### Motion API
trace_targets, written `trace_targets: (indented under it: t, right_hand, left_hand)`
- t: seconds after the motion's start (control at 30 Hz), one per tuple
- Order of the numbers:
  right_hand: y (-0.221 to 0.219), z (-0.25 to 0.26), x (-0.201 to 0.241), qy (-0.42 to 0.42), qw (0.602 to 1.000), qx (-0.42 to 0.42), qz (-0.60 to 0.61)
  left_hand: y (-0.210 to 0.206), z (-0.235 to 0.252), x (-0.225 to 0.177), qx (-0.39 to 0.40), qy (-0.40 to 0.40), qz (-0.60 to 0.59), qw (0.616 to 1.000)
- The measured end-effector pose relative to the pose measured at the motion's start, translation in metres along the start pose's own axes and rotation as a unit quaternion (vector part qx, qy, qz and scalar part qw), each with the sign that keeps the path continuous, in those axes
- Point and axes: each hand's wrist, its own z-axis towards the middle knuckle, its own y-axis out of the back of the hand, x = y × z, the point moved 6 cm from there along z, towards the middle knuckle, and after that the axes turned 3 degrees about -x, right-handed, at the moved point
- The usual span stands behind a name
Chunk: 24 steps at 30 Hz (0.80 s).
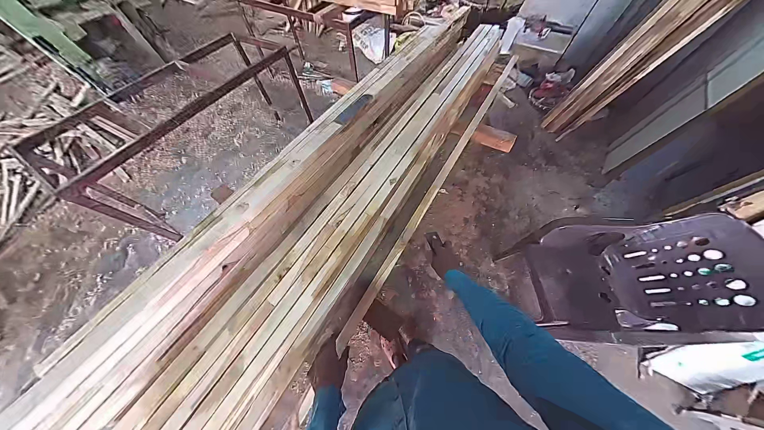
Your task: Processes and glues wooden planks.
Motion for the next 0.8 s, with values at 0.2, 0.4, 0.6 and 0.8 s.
trace_targets:
  t: [0.2,0.4,0.6,0.8]
  right_hand:
    - [0.034,-0.007,0.074,0.058,0.996,0.073,-0.013]
    - [-0.009,-0.129,0.099,0.102,0.974,0.203,-0.018]
    - [-0.018,-0.096,0.043,0.174,0.969,0.070,0.163]
    - [-0.081,-0.086,0.058,0.310,0.937,0.038,0.157]
  left_hand:
    - [-0.009,-0.015,0.000,-0.036,0.018,0.061,0.997]
    - [-0.005,-0.001,0.002,0.016,-0.023,0.037,0.999]
    - [-0.033,0.027,0.015,0.309,0.083,-0.320,0.892]
    - [-0.026,0.021,0.009,0.253,0.103,-0.282,0.920]
